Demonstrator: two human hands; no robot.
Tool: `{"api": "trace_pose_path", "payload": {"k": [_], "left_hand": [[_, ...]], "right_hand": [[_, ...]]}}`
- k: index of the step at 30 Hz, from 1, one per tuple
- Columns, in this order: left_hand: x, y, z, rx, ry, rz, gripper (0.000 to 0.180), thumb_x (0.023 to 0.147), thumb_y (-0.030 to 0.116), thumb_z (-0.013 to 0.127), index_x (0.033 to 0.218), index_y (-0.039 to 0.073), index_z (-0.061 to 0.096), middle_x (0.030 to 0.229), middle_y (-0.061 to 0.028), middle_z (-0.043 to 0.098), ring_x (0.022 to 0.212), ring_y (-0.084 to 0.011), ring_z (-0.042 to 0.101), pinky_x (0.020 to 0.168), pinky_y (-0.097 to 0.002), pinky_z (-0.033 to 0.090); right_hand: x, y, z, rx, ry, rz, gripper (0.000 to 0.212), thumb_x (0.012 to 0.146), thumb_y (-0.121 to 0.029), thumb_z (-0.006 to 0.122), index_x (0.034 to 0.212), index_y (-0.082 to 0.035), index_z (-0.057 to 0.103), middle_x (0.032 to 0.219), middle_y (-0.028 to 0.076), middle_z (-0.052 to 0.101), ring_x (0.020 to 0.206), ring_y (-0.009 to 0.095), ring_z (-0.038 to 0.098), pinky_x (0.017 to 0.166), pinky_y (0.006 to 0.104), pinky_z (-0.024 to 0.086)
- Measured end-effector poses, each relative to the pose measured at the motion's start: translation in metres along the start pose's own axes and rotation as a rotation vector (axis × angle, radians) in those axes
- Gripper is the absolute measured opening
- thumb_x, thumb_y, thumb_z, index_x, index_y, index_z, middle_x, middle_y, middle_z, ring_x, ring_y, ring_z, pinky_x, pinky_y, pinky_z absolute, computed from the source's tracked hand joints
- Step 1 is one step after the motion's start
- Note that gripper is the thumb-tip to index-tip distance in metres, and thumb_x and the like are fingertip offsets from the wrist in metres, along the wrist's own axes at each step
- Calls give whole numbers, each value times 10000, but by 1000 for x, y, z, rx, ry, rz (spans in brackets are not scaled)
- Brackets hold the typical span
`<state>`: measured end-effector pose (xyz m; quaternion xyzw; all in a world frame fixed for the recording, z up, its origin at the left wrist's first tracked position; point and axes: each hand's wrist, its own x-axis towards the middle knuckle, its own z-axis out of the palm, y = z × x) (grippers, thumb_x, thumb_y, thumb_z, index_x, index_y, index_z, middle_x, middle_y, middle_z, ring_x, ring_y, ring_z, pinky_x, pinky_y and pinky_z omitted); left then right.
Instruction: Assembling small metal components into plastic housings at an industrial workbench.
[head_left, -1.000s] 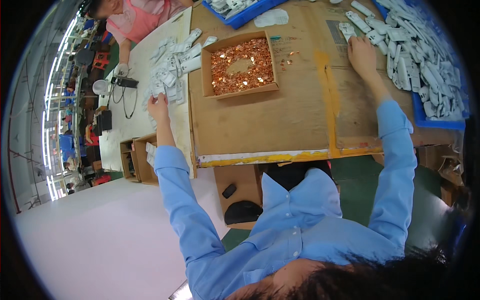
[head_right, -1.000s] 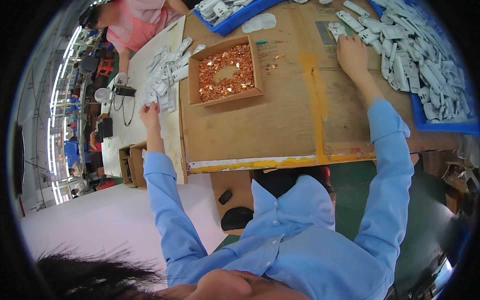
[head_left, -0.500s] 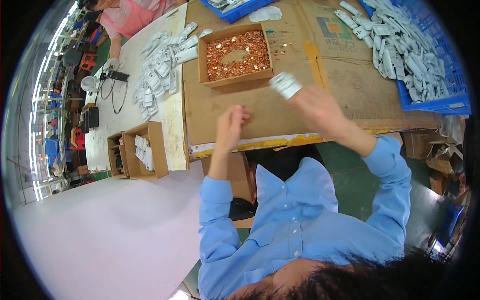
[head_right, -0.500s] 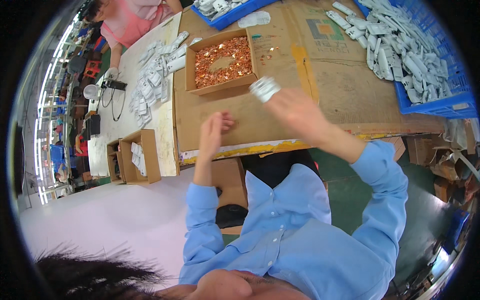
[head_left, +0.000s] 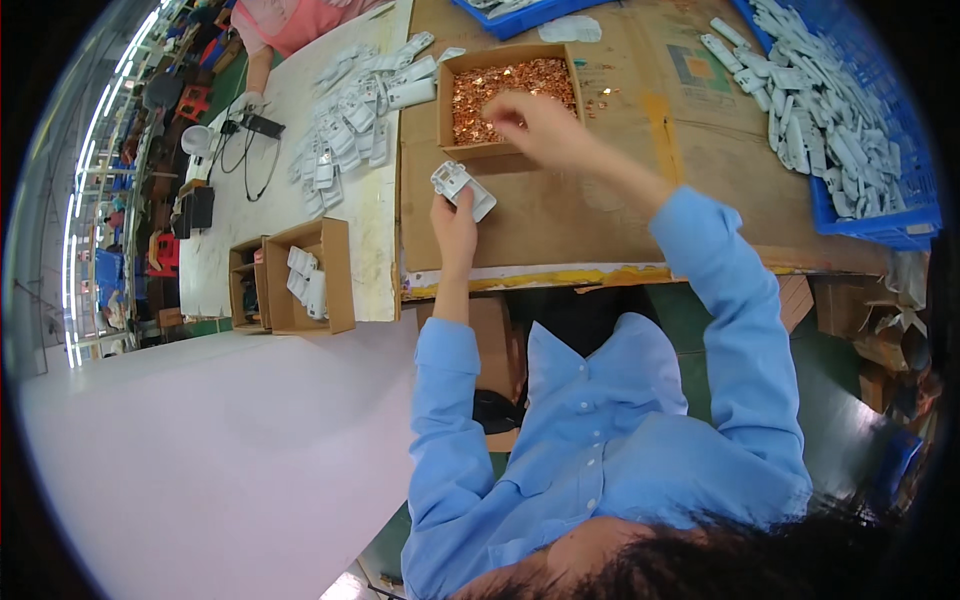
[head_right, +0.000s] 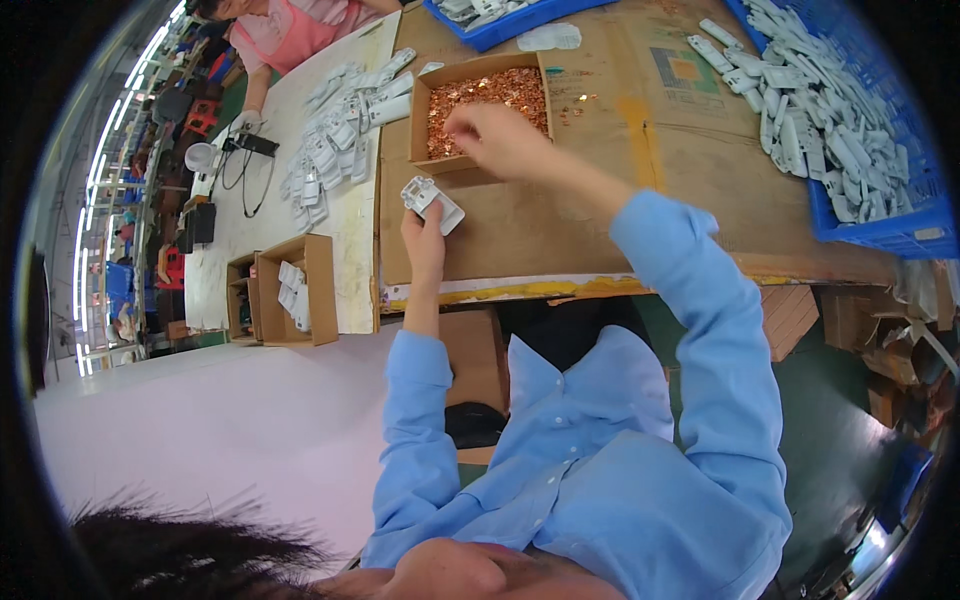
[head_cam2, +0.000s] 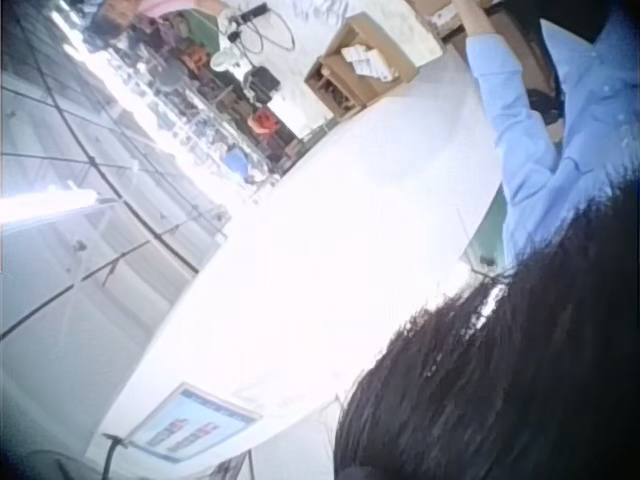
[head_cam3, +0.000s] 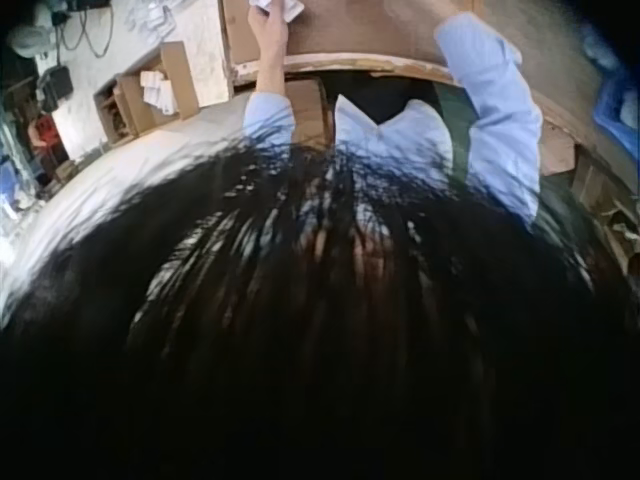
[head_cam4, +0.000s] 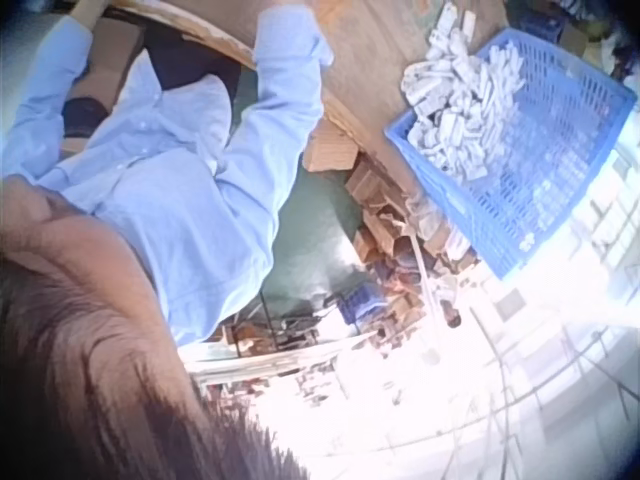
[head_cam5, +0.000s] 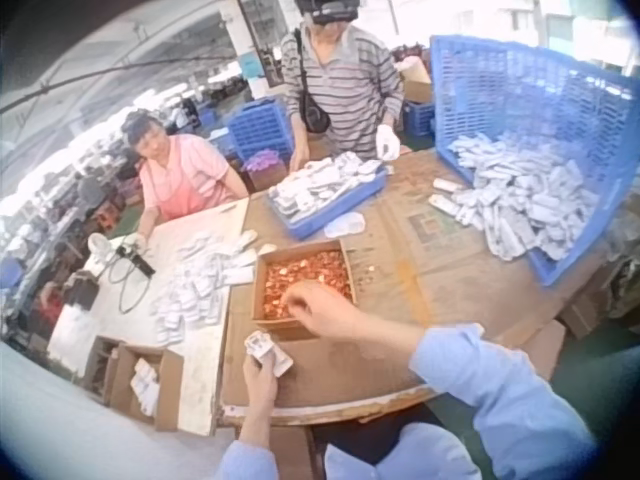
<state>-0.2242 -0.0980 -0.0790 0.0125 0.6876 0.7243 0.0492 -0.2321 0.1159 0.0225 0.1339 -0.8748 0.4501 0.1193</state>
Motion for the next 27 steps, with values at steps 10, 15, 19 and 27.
{"api": "trace_pose_path", "payload": {"k": [10,15,19,27], "left_hand": [[-1,-3,13,128,87,126,229,905,72,590,1111,-22,555,996,-76,645,887,-131,605,792,-295,492],[-3,-4,13,108,91,101,219,906,76,589,1101,-20,562,998,-78,648,889,-127,602,791,-292,489],[-6,-1,15,142,106,105,220,905,89,596,1091,-24,566,976,-77,652,862,-131,606,771,-294,495],[-5,2,17,158,101,126,211,897,87,600,1076,-22,571,969,-82,649,874,-131,597,781,-298,490]], "right_hand": [[83,68,18,-524,-350,10,105,821,-46,576,905,-44,639,952,134,650,943,324,614,808,426,491],[90,69,26,-661,-462,-43,126,837,-55,567,947,-33,625,999,167,658,974,340,632,796,444,523],[90,70,30,-720,-453,-100,125,815,-41,566,894,-7,656,931,179,679,900,347,663,747,448,543],[90,68,29,-748,-452,-85,163,825,-67,546,877,-16,693,945,171,688,911,325,672,751,425,551]]}}
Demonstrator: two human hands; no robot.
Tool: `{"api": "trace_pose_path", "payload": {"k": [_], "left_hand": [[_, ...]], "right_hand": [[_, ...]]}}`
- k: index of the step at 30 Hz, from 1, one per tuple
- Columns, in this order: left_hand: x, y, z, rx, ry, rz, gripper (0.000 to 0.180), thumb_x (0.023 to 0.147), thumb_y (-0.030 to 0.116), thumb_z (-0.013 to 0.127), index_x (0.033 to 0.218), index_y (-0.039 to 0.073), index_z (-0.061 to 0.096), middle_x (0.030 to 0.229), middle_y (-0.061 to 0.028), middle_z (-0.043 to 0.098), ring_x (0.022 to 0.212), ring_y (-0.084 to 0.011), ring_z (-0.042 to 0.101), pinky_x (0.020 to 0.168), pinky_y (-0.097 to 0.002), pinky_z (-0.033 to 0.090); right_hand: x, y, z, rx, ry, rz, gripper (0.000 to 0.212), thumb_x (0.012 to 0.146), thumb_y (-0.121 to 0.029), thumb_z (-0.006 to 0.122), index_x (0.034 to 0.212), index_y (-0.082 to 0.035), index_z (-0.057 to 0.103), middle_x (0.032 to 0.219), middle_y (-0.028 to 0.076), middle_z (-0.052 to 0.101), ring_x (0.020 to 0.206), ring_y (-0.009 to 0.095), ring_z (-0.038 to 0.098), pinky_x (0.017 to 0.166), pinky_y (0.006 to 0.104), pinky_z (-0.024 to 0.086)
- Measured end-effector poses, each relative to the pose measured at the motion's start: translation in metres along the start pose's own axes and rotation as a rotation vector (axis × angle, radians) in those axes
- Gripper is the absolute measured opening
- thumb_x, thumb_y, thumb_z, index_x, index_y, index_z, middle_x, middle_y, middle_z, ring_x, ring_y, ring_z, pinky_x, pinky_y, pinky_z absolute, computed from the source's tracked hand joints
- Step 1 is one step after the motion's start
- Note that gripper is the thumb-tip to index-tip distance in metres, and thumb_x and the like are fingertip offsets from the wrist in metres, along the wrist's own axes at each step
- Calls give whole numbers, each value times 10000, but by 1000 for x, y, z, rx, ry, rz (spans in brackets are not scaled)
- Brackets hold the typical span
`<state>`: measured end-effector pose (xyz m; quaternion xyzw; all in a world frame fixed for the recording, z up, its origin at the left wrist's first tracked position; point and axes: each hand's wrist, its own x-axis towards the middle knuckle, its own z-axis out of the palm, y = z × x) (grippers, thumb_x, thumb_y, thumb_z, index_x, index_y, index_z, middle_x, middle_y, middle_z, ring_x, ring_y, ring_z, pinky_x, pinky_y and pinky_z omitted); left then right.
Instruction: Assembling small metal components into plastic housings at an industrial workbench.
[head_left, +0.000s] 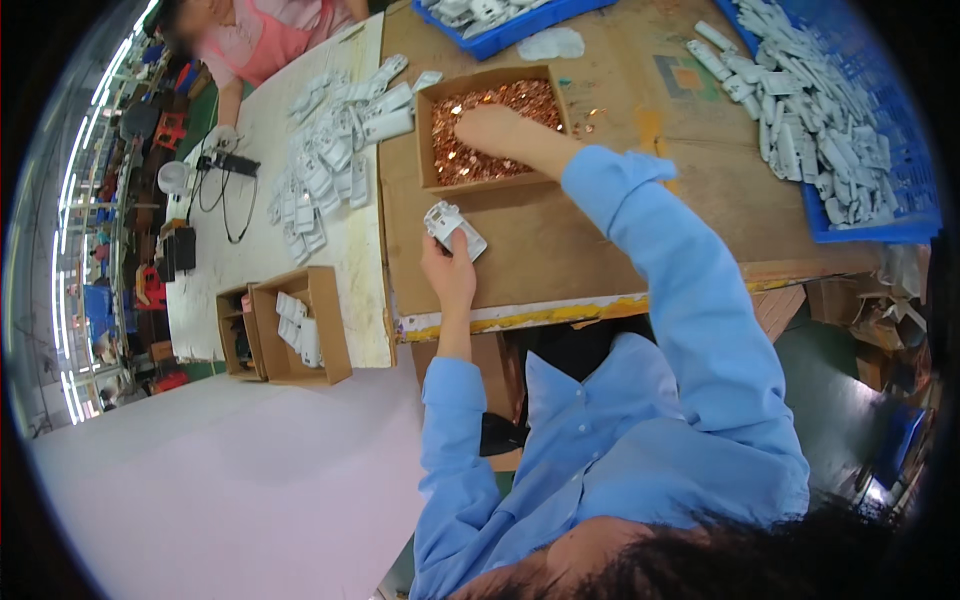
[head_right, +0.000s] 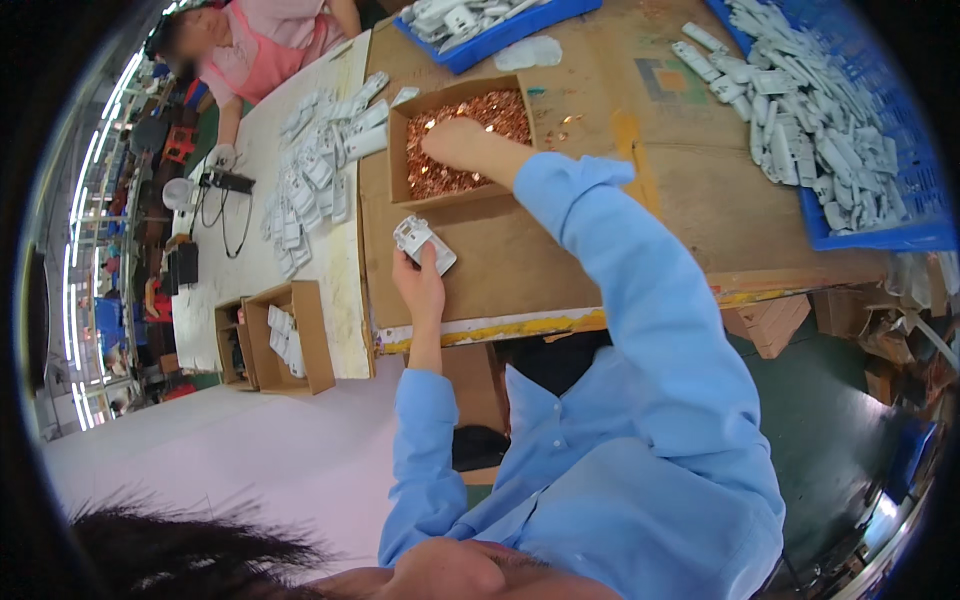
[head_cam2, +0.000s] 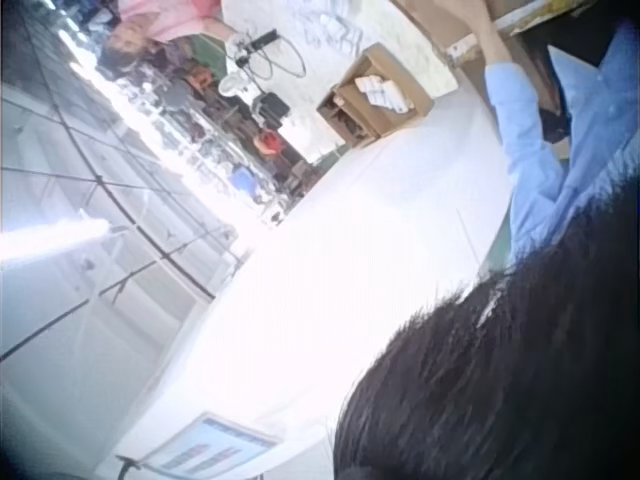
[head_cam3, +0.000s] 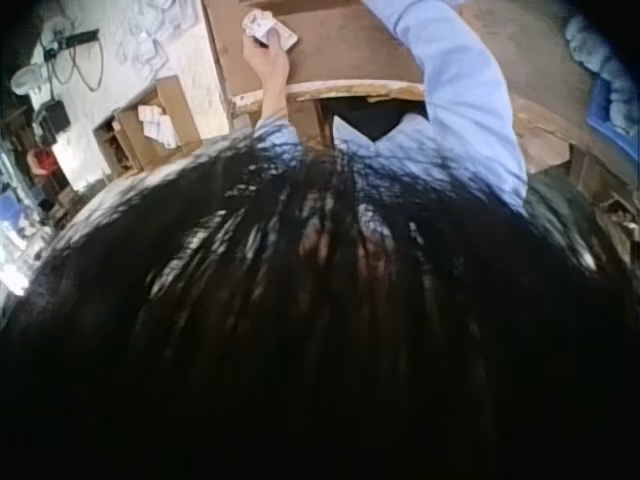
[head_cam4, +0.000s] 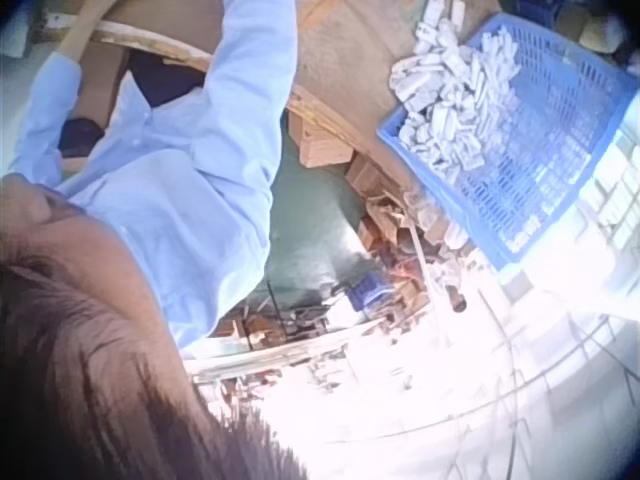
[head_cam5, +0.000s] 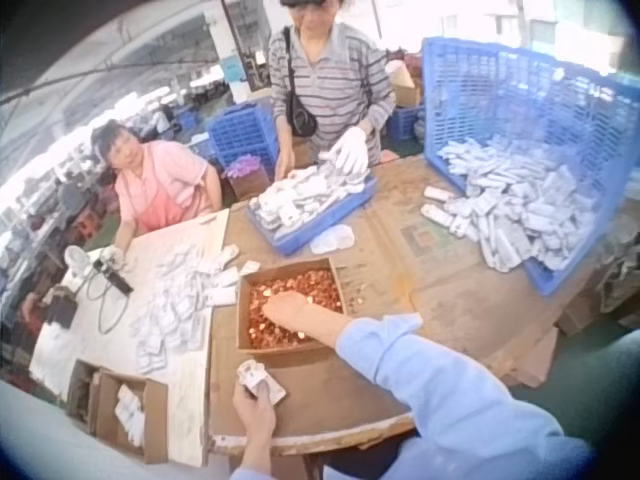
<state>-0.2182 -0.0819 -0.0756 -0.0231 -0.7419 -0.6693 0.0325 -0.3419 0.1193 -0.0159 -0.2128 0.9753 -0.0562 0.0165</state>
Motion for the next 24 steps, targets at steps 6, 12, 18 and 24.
{"api": "trace_pose_path", "payload": {"k": [6,12,18,24], "left_hand": [[3,-10,-2,70,-1,75,213,885,83,598,1070,-19,584,967,-76,646,877,-140,590,796,-300,480],[0,-15,-8,-45,-48,110,217,919,58,550,1127,-5,566,1028,-60,624,912,-136,580,812,-289,474],[-6,-7,-2,-115,-84,73,308,939,90,506,1237,10,515,1127,-63,596,984,-147,569,859,-298,467],[-71,26,48,-144,-292,-59,298,950,146,471,1235,59,484,1026,-67,602,844,-156,633,639,-297,532]], "right_hand": [[-7,3,5,14,60,105,166,799,-85,589,897,-30,711,971,155,695,938,306,672,761,428,552],[-77,-18,-51,309,170,148,261,862,-207,599,987,22,620,998,212,662,994,365,626,860,450,495],[-193,-41,-69,788,390,150,110,776,-112,592,774,-4,614,758,181,649,732,337,640,666,416,499],[-301,-67,-43,1098,368,318,130,822,-121,620,801,1,581,683,70,609,641,141,597,606,304,481]]}}
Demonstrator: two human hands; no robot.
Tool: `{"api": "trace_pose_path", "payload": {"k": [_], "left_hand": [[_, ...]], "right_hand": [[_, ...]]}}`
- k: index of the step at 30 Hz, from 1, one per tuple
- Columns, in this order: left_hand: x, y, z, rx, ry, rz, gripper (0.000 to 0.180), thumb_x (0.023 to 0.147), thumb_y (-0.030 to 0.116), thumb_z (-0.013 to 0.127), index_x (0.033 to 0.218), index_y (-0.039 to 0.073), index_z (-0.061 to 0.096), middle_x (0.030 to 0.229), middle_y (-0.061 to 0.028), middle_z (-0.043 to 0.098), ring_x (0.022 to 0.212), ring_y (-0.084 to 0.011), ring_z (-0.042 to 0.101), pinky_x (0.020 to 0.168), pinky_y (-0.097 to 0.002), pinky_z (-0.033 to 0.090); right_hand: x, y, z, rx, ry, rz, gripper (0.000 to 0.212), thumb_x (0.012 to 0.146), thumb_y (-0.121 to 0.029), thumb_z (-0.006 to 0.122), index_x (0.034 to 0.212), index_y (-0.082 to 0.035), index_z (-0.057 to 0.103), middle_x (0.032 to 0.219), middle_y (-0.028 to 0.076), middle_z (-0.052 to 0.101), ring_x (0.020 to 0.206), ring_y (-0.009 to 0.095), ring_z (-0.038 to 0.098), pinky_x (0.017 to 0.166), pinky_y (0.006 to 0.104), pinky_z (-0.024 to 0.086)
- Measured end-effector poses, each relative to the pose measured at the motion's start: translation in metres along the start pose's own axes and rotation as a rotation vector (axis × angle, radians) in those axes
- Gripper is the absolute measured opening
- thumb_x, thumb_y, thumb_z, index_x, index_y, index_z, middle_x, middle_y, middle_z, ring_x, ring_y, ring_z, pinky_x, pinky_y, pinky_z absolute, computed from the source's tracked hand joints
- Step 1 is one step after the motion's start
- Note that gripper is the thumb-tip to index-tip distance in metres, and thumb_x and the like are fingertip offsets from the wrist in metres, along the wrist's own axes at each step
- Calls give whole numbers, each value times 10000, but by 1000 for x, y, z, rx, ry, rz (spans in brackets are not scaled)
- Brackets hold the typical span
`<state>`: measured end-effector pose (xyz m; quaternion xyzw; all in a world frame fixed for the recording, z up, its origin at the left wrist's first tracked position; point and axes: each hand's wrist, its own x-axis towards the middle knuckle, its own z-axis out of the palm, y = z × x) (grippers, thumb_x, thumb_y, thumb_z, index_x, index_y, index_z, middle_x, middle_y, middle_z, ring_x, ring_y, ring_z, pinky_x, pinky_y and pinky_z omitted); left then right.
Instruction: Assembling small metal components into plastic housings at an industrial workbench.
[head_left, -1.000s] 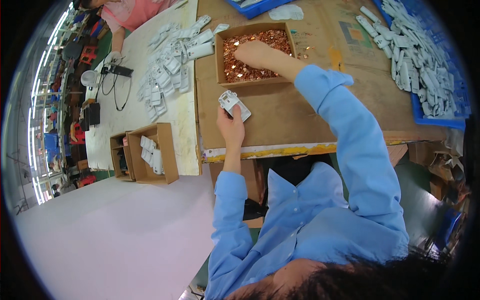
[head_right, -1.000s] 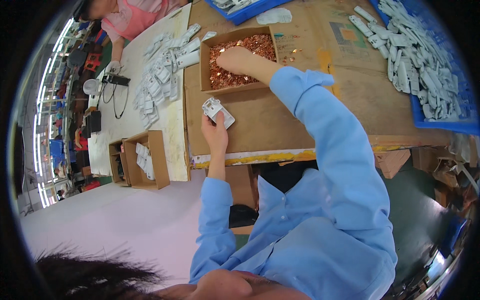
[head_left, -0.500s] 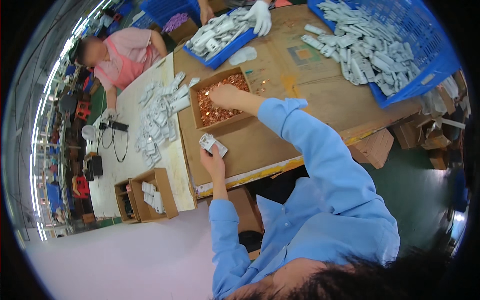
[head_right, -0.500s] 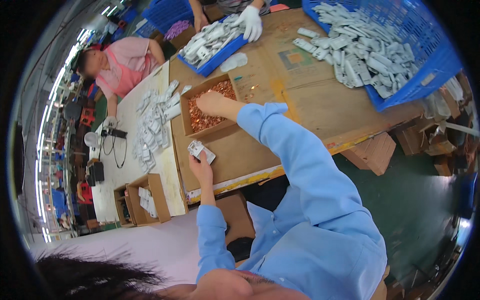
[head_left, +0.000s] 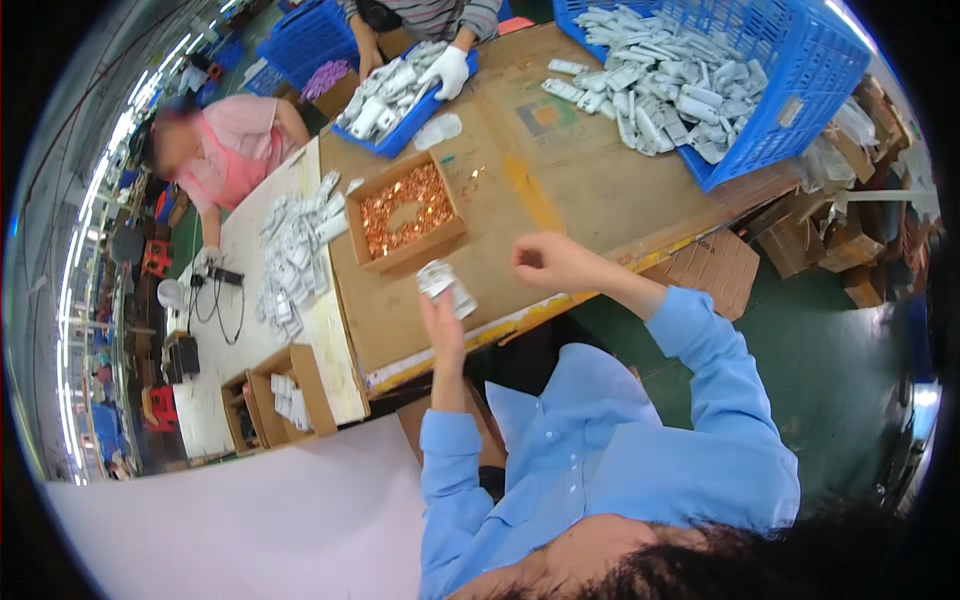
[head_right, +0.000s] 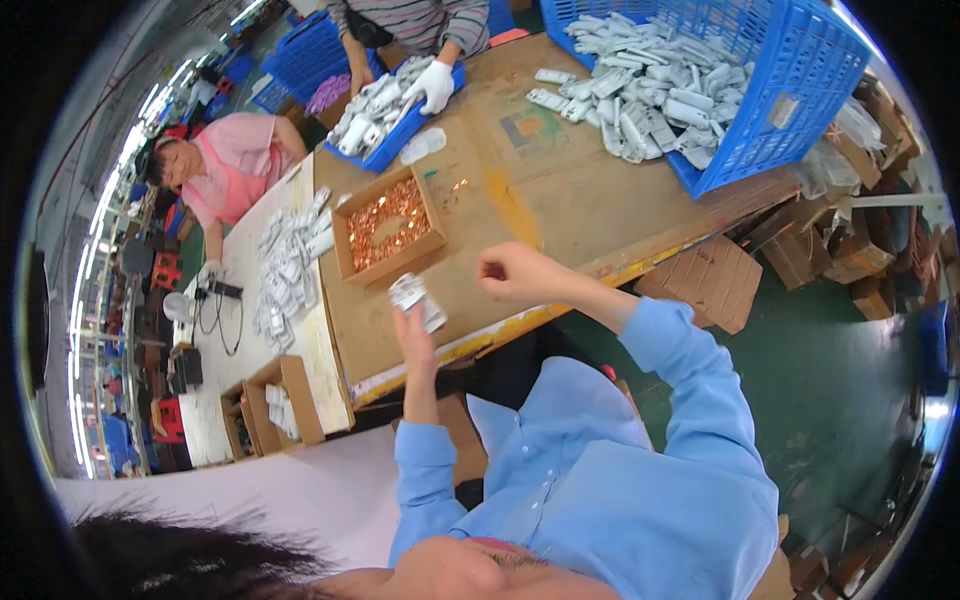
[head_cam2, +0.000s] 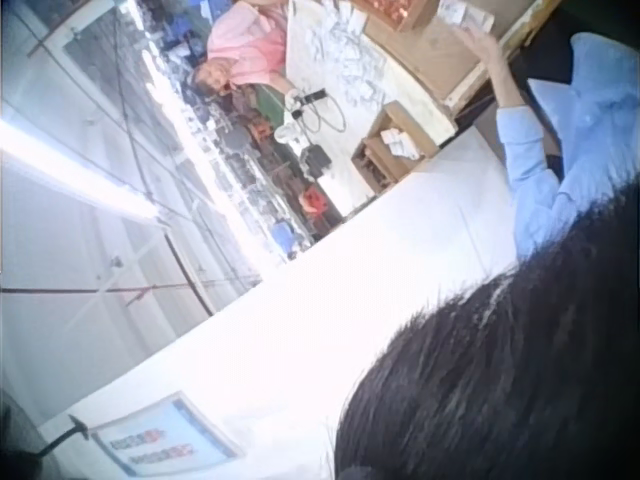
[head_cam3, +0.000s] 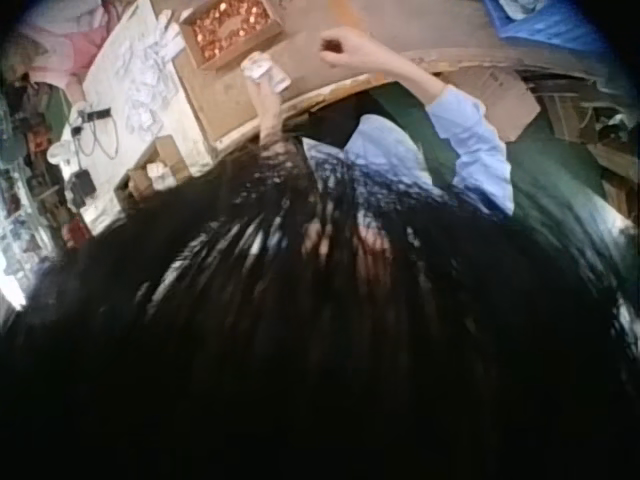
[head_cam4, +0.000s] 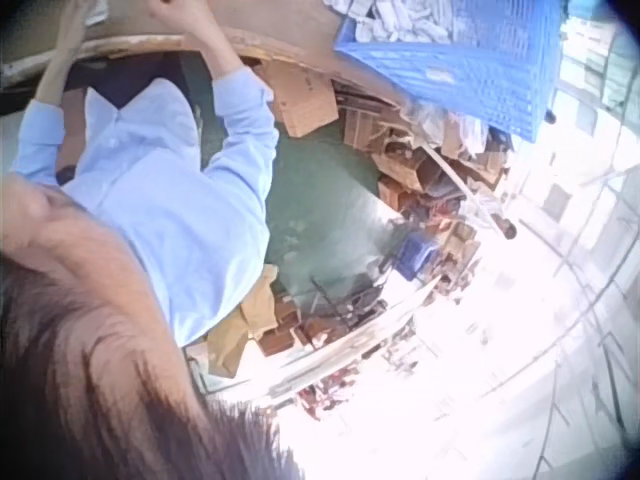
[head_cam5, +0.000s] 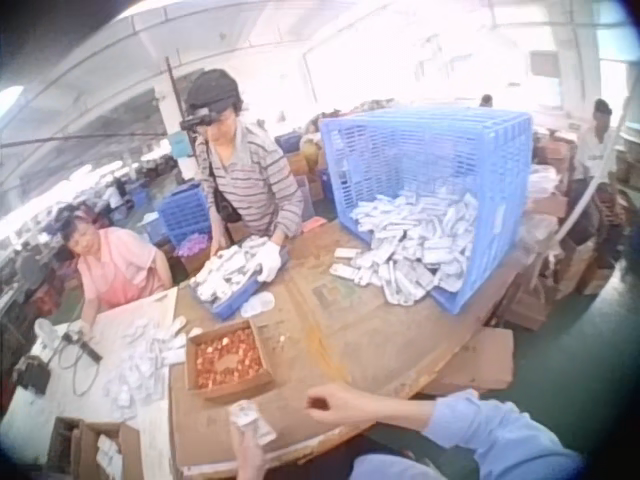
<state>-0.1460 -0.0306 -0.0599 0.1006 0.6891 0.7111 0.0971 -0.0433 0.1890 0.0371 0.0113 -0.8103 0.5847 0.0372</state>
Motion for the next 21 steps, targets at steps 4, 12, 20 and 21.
{"api": "trace_pose_path", "payload": {"k": [4,12,20,21], "left_hand": [[-50,32,59,-141,-228,-184,267,968,154,438,1218,65,421,907,-94,611,605,-195,639,495,-285,507],[-89,40,78,-50,-454,-135,211,972,94,392,1165,30,451,908,-115,641,729,-173,657,654,-306,549],[-109,61,81,261,-442,116,297,954,89,408,1240,20,443,986,-158,639,860,-246,654,762,-334,499],[-111,63,81,258,-451,110,302,949,87,414,1242,15,443,991,-163,634,884,-258,644,779,-346,490]], "right_hand": [[-60,1,-4,228,-4,174,79,923,-79,544,894,-6,548,711,25,580,666,82,564,612,241,470],[-94,-15,13,78,296,2,65,938,-61,537,957,0,537,796,52,568,677,99,542,600,262,446],[-88,-10,36,-220,425,-131,71,835,-62,629,898,-47,599,823,104,521,684,269,557,612,348,454],[-88,-9,37,-218,422,-129,71,835,-62,629,898,-47,599,823,104,521,684,269,557,612,348,454]]}}
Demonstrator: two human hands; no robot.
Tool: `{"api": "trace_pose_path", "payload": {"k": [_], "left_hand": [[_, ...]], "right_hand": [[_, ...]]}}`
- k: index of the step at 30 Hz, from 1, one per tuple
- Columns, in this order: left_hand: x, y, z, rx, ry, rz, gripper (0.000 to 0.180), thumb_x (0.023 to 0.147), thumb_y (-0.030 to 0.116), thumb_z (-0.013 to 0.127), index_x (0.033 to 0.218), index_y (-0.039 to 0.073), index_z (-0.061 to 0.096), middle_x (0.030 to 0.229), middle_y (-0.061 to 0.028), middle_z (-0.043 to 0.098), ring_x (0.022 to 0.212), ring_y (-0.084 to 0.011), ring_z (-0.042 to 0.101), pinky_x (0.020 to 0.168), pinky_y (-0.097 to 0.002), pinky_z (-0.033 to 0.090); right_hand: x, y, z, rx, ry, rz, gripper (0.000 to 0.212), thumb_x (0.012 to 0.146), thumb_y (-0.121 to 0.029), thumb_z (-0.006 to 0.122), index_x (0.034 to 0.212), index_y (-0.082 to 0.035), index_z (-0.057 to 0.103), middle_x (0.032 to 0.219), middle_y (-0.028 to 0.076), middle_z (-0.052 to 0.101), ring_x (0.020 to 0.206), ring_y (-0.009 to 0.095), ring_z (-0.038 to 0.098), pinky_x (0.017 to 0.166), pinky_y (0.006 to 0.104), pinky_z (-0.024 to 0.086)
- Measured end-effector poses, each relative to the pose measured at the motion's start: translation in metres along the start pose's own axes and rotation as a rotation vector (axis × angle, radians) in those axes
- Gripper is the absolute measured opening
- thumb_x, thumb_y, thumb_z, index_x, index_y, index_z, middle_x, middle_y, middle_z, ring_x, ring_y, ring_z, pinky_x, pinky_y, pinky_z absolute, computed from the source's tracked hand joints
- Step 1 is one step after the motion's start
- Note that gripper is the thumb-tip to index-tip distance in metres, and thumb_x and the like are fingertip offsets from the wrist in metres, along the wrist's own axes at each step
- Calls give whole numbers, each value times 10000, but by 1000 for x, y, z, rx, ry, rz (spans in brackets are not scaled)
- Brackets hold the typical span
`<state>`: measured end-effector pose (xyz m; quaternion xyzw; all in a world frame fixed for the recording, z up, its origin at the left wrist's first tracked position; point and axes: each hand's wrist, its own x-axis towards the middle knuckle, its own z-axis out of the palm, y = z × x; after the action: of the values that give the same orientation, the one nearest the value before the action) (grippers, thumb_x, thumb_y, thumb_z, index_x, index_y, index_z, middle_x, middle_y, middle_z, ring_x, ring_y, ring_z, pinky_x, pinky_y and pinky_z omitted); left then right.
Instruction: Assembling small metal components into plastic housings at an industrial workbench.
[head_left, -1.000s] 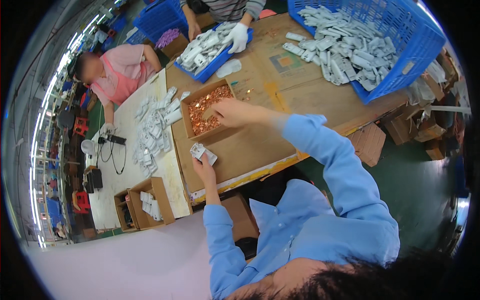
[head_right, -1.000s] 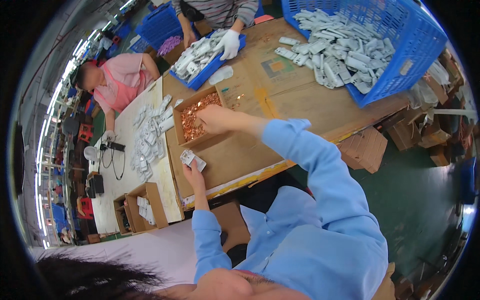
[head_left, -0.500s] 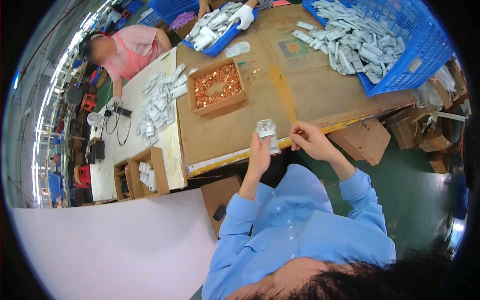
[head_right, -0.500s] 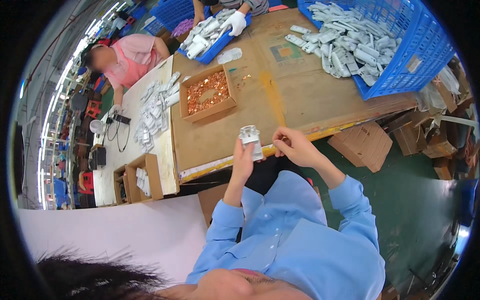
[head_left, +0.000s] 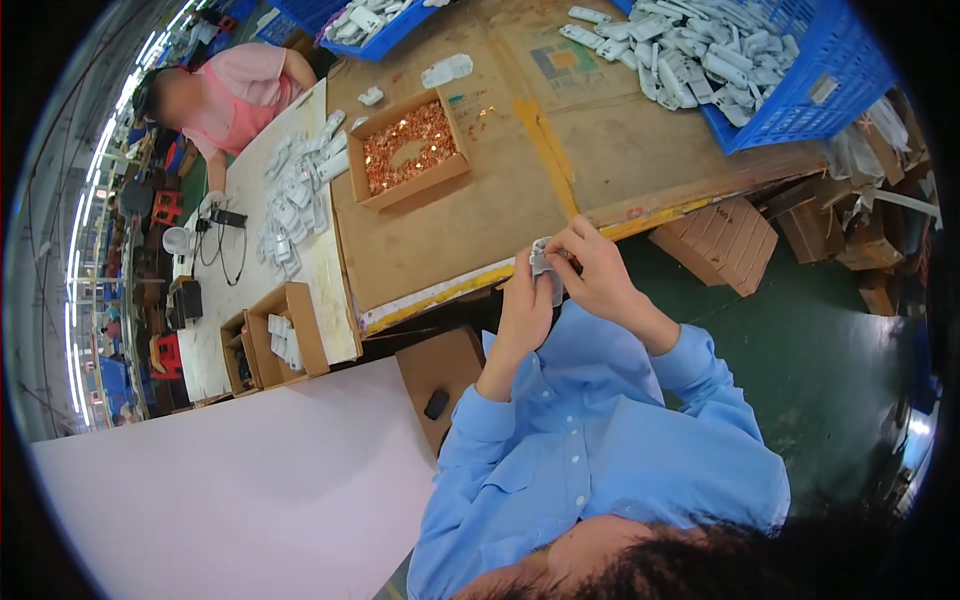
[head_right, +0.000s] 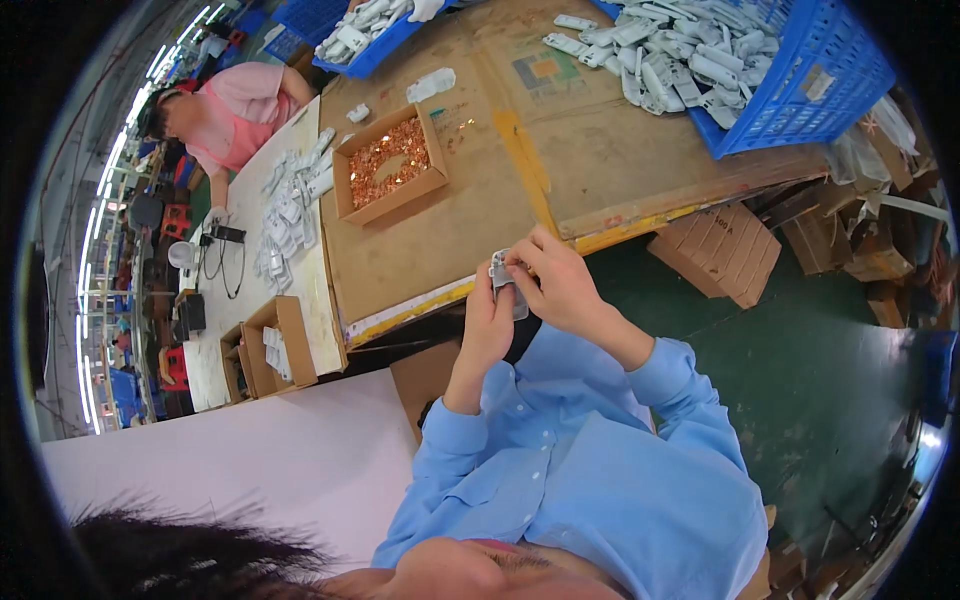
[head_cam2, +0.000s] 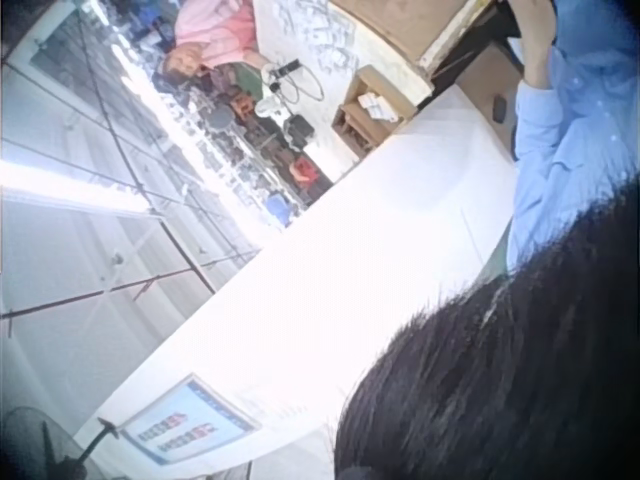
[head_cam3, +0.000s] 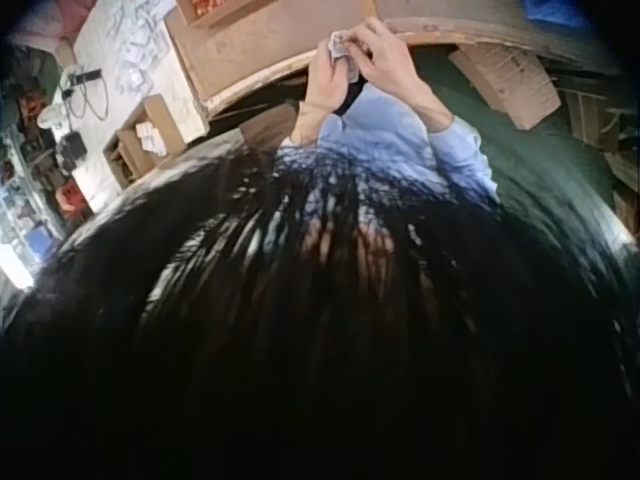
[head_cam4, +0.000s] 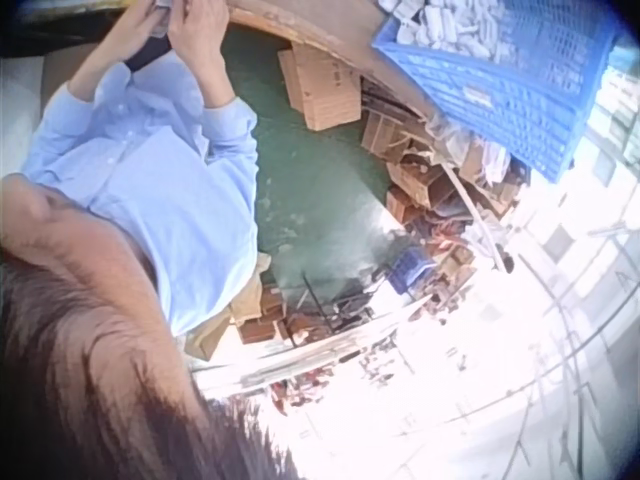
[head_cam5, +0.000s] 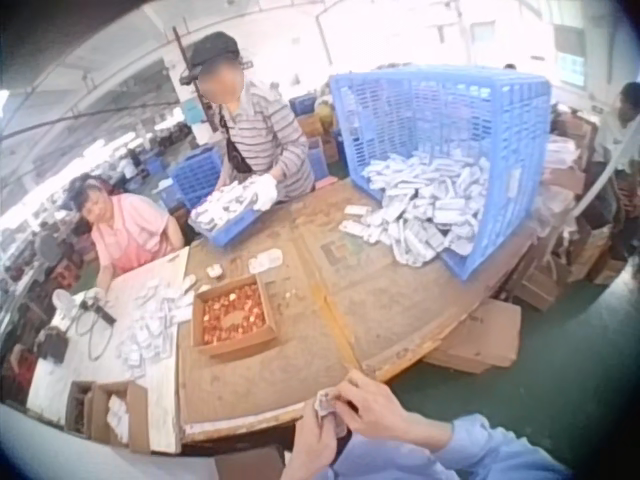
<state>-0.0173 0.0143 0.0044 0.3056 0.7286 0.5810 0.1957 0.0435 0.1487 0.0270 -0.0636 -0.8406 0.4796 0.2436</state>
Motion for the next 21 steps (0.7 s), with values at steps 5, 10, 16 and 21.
{"api": "trace_pose_path", "payload": {"k": [5,10,16,21], "left_hand": [[-2,5,3,-7,9,14,316,946,78,414,1251,-1,435,1002,-174,628,895,-267,633,793,-353,484],[-2,0,4,-61,36,12,321,947,73,414,1254,-23,426,984,-185,629,867,-259,633,777,-334,488],[-8,7,1,-105,24,-93,313,944,51,431,1248,-23,438,1003,-132,624,901,-162,590,819,-292,472],[-9,12,-1,-47,22,-70,379,931,68,453,1295,-33,414,1022,-153,632,886,-184,604,806,-308,483]], "right_hand": [[-2,1,4,-44,46,-26,64,820,-60,633,878,-46,610,863,113,518,763,292,557,649,367,460],[-1,2,6,-64,54,-53,83,805,-55,651,877,-46,611,892,125,507,782,294,548,664,369,459],[-3,10,14,31,102,-47,151,792,-1,655,911,-32,567,949,130,470,822,272,520,712,331,449],[-6,19,18,120,73,19,260,796,20,648,1008,-26,505,962,112,456,858,219,492,760,288,440]]}}
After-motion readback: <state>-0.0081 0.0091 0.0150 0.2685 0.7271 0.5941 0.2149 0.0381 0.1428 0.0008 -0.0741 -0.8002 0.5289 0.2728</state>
